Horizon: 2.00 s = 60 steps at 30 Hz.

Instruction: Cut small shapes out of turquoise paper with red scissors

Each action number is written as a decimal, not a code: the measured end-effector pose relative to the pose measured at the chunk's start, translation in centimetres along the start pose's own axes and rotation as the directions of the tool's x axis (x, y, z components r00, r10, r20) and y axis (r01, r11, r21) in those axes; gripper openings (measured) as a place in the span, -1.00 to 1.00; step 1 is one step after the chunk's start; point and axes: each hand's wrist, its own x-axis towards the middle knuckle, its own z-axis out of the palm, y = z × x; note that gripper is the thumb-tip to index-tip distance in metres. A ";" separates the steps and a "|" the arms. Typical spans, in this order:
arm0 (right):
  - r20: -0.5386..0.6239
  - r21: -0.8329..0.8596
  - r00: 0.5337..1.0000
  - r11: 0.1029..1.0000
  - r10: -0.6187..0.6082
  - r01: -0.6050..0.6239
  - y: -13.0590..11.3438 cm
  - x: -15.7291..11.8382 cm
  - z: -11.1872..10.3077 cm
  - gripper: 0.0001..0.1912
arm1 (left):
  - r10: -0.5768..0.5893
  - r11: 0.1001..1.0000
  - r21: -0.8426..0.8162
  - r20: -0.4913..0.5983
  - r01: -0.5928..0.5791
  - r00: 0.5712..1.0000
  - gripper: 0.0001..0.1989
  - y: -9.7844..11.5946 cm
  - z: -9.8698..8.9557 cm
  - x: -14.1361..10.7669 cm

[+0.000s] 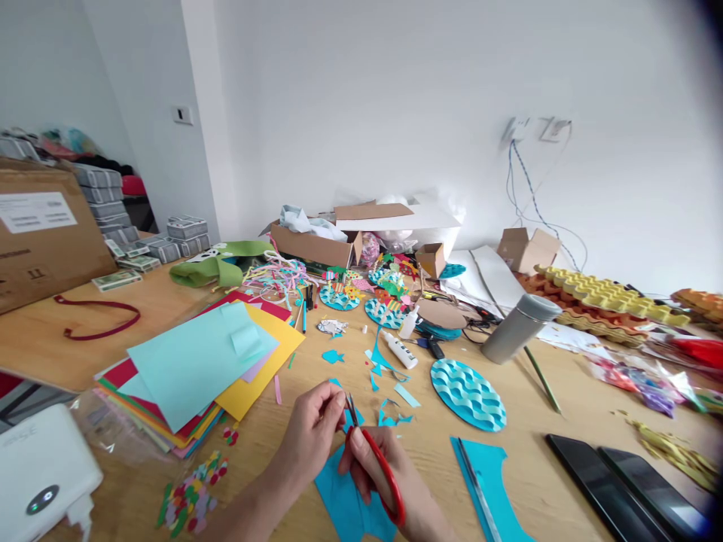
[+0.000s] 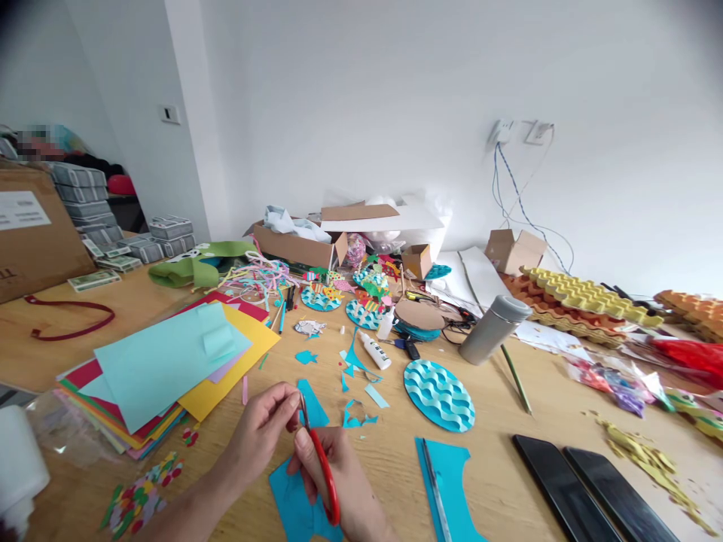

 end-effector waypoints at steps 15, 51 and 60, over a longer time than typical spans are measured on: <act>0.014 0.046 0.999 0.998 -0.041 0.040 0.3 0.0 -0.2 -0.30 | -0.005 1.000 -0.017 0.018 0.006 1.000 -0.71 0.7 -0.2 0.2; -0.029 -0.050 0.999 0.999 -0.017 0.016 0.0 0.0 -0.1 -0.27 | 0.082 0.992 0.103 -0.043 -0.077 0.996 -0.72 0.5 -0.2 0.0; -0.054 -0.107 0.999 0.994 -0.010 0.004 -0.3 0.0 0.1 -0.22 | 0.087 0.990 0.108 -0.002 -0.086 0.996 -0.72 1.4 -0.3 -0.1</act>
